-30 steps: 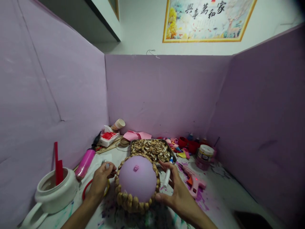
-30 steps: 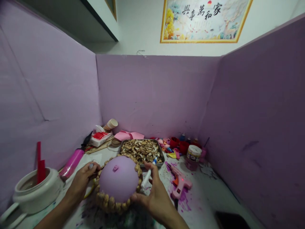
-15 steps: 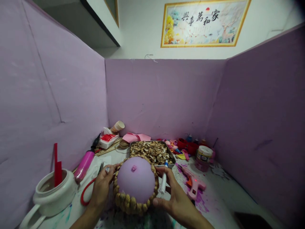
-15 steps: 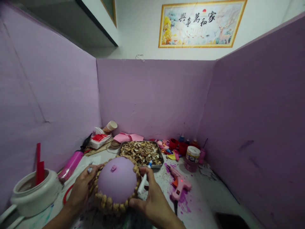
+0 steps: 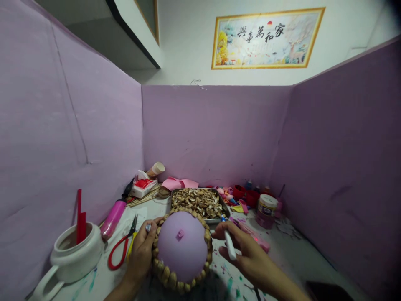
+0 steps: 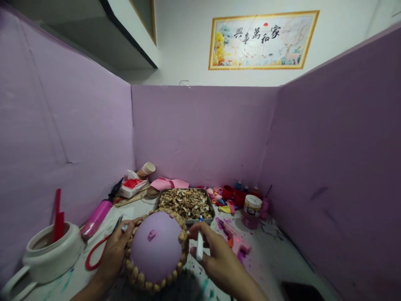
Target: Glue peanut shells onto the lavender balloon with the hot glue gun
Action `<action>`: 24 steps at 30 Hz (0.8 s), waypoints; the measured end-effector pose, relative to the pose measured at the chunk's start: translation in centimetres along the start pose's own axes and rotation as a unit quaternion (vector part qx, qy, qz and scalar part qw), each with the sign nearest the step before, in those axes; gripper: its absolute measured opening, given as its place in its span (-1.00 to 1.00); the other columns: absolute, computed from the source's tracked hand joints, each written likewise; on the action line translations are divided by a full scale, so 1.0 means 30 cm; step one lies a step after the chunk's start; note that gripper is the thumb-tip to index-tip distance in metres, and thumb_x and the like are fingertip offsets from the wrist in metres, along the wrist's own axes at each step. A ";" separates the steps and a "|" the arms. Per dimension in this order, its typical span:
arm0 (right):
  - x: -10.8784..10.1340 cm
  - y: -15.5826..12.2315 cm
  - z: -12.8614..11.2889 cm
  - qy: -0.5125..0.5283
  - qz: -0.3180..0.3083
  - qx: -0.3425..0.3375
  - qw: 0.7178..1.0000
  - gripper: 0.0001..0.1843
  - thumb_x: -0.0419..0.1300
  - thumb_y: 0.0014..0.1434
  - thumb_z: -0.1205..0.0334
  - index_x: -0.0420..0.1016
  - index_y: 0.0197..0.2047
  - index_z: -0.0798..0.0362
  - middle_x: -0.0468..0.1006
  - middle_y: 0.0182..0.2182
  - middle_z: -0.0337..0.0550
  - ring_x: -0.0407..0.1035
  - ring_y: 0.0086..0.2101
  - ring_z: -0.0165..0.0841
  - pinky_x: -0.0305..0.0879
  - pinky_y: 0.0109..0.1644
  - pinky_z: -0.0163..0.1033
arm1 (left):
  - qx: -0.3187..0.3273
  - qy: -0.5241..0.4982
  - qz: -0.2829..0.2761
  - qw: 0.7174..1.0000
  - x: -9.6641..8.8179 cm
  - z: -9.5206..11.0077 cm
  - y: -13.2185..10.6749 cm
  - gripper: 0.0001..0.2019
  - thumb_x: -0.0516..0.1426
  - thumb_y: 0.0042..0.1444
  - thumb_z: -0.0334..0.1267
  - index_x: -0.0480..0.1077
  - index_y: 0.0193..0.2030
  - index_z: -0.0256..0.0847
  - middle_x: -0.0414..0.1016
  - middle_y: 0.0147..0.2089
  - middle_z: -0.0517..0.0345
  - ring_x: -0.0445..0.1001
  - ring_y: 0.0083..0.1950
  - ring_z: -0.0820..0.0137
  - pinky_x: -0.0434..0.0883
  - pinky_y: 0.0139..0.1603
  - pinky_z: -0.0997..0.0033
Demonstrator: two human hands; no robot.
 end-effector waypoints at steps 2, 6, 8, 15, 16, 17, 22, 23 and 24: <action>-0.002 0.000 -0.004 0.004 0.005 0.000 1.000 -0.83 0.15 0.02 0.31 0.31 -0.26 0.00 0.48 -0.28 -0.19 0.38 -0.23 -0.28 0.29 -0.17 -0.24 | -0.001 0.014 0.008 1.000 -0.001 0.015 -0.001 -0.63 0.06 0.02 0.09 0.39 -0.21 -0.17 0.52 -0.15 0.07 0.43 -0.06 0.23 0.31 0.02 0.27; 0.000 -0.008 -0.015 0.008 0.010 0.000 1.000 -0.82 0.17 -0.02 0.33 0.33 -0.28 -0.01 0.49 -0.32 -0.22 0.37 -0.29 -0.30 0.29 -0.24 -0.26 | -0.011 0.004 0.008 1.000 0.003 0.022 0.000 -0.61 0.07 -0.01 0.11 0.40 -0.23 -0.14 0.52 -0.16 0.07 0.42 -0.05 0.23 0.31 0.00 0.31; 0.004 -0.012 -0.018 0.010 -0.001 0.003 1.000 -0.83 0.16 -0.01 0.34 0.32 -0.28 -0.01 0.47 -0.33 -0.23 0.36 -0.30 -0.31 0.28 -0.24 -0.26 | -0.023 -0.012 0.001 1.000 0.008 0.010 0.000 -0.60 0.06 -0.01 0.13 0.38 -0.22 -0.14 0.52 -0.16 0.07 0.43 -0.08 0.24 0.31 0.00 0.30; 0.015 -0.018 -0.014 0.001 -0.029 0.020 0.999 -0.76 0.14 -0.04 0.38 0.32 -0.25 -0.02 0.46 -0.31 -0.23 0.35 -0.29 -0.30 0.26 -0.21 -0.23 | -0.051 -0.133 -0.052 0.988 0.041 -0.038 0.000 -0.63 0.08 0.02 0.05 0.36 -0.12 -0.13 0.48 -0.07 0.07 0.44 -0.08 0.29 0.38 -0.08 0.31; 0.018 -0.018 -0.012 0.007 -0.031 0.020 0.999 -0.75 0.13 -0.05 0.39 0.32 -0.24 -0.02 0.46 -0.31 -0.22 0.36 -0.28 -0.30 0.26 -0.20 -0.23 | -0.059 -0.142 -0.056 0.986 0.043 -0.043 -0.001 -0.61 0.09 0.02 0.04 0.36 -0.09 -0.14 0.49 -0.10 0.06 0.46 -0.12 0.28 0.40 -0.12 0.30; 0.020 -0.019 -0.009 0.013 -0.033 0.020 0.999 -0.74 0.13 -0.05 0.40 0.31 -0.24 -0.02 0.47 -0.31 -0.22 0.36 -0.27 -0.29 0.26 -0.20 -0.23 | -0.065 -0.146 -0.055 0.986 0.043 -0.046 -0.002 -0.59 0.09 0.01 0.04 0.35 -0.07 -0.15 0.50 -0.13 0.05 0.48 -0.16 0.28 0.42 -0.16 0.30; 0.021 -0.021 -0.013 0.011 -0.037 0.012 0.999 -0.72 0.12 -0.09 0.44 0.32 -0.25 -0.02 0.49 -0.36 -0.23 0.37 -0.27 -0.28 0.27 -0.21 -0.23 | -0.080 -0.117 -0.048 0.989 0.039 -0.046 -0.007 -0.56 0.10 -0.01 0.07 0.35 -0.05 -0.15 0.50 -0.12 0.07 0.48 -0.18 0.28 0.42 -0.21 0.34; 0.018 -0.021 -0.019 0.006 -0.035 0.009 0.999 -0.72 0.12 -0.09 0.44 0.33 -0.26 -0.01 0.50 -0.37 -0.23 0.37 -0.27 -0.27 0.27 -0.20 -0.22 | -0.079 -0.112 -0.051 0.989 0.040 -0.043 -0.008 -0.57 0.09 0.00 0.07 0.35 -0.06 -0.13 0.49 -0.10 0.08 0.47 -0.15 0.28 0.42 -0.18 0.35; 0.015 -0.020 -0.027 0.001 -0.033 0.008 0.999 -0.73 0.13 -0.10 0.43 0.34 -0.27 -0.01 0.50 -0.37 -0.23 0.37 -0.25 -0.25 0.27 -0.19 -0.21 | -0.076 -0.108 -0.052 0.990 0.040 -0.041 -0.009 -0.58 0.09 0.00 0.08 0.35 -0.08 -0.12 0.48 -0.08 0.09 0.46 -0.12 0.29 0.41 -0.15 0.36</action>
Point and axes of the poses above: each hand's wrist, its own y-axis towards the middle knuckle, its own x-axis out of the palm, z = x × y, the point moved 8 cm from there along y, towards the middle knuckle
